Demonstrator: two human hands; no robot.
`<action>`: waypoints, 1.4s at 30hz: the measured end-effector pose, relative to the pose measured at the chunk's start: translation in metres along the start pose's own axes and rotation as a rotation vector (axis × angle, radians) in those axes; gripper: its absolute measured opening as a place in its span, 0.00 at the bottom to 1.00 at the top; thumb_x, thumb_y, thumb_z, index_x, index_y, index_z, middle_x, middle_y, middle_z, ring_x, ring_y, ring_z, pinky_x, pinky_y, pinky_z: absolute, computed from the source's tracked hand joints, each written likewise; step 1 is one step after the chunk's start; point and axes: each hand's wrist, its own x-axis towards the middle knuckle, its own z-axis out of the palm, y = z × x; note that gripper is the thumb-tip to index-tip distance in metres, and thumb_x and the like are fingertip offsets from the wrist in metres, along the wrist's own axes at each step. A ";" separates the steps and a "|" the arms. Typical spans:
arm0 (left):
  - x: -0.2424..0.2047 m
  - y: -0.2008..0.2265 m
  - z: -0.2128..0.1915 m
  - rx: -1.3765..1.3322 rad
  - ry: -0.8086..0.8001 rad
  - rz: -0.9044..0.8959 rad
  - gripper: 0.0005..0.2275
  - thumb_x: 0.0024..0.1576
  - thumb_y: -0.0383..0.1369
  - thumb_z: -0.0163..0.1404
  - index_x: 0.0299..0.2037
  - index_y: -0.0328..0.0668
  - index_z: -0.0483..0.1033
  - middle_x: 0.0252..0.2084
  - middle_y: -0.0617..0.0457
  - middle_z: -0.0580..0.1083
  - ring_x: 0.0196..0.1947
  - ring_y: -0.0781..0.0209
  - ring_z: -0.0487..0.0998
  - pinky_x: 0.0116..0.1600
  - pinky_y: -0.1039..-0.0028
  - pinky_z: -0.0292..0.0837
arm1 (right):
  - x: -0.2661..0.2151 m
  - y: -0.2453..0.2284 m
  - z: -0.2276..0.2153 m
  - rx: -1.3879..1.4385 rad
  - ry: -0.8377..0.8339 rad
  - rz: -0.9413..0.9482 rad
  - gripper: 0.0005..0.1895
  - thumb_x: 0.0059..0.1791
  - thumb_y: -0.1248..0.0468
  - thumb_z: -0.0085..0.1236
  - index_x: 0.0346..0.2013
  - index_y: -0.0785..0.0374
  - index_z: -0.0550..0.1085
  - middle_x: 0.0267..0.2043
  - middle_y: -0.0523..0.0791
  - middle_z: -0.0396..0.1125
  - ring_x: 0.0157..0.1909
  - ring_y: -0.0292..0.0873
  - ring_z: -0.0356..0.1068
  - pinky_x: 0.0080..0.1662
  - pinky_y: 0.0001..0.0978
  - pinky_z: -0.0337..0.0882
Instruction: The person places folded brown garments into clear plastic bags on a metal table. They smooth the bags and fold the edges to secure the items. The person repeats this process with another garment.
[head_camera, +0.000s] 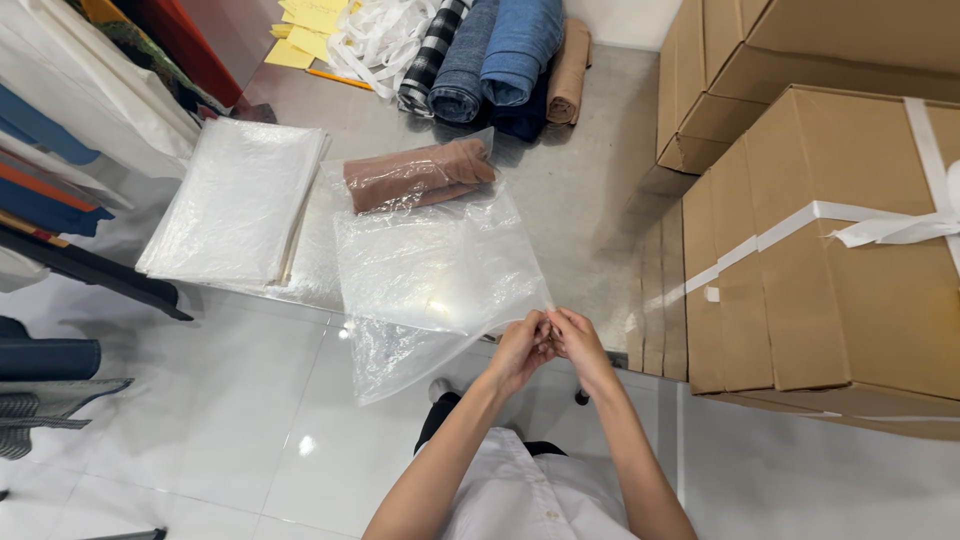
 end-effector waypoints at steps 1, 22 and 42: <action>0.006 0.000 0.001 0.002 -0.006 -0.002 0.13 0.57 0.33 0.49 0.20 0.41 0.67 0.19 0.61 0.55 0.19 0.69 0.60 0.31 0.78 0.71 | 0.002 0.000 -0.002 0.000 0.006 -0.002 0.12 0.55 0.61 0.50 0.28 0.63 0.72 0.19 0.37 0.52 0.17 0.29 0.51 0.22 0.19 0.53; 0.011 0.006 -0.120 -0.735 0.203 0.230 0.08 0.54 0.29 0.53 0.25 0.43 0.68 0.24 0.59 0.58 0.24 0.67 0.63 0.39 0.76 0.71 | 0.090 0.066 -0.060 1.193 -0.223 0.125 0.19 0.51 0.63 0.50 0.18 0.49 0.55 0.19 0.31 0.42 0.18 0.29 0.45 0.23 0.17 0.46; -0.088 0.137 -0.210 0.612 0.777 0.500 0.18 0.61 0.45 0.48 0.36 0.35 0.80 0.37 0.42 0.77 0.38 0.52 0.80 0.47 0.64 0.74 | 0.201 -0.007 -0.066 -0.913 0.118 0.042 0.30 0.47 0.44 0.62 0.54 0.62 0.73 0.54 0.56 0.70 0.57 0.58 0.71 0.50 0.51 0.72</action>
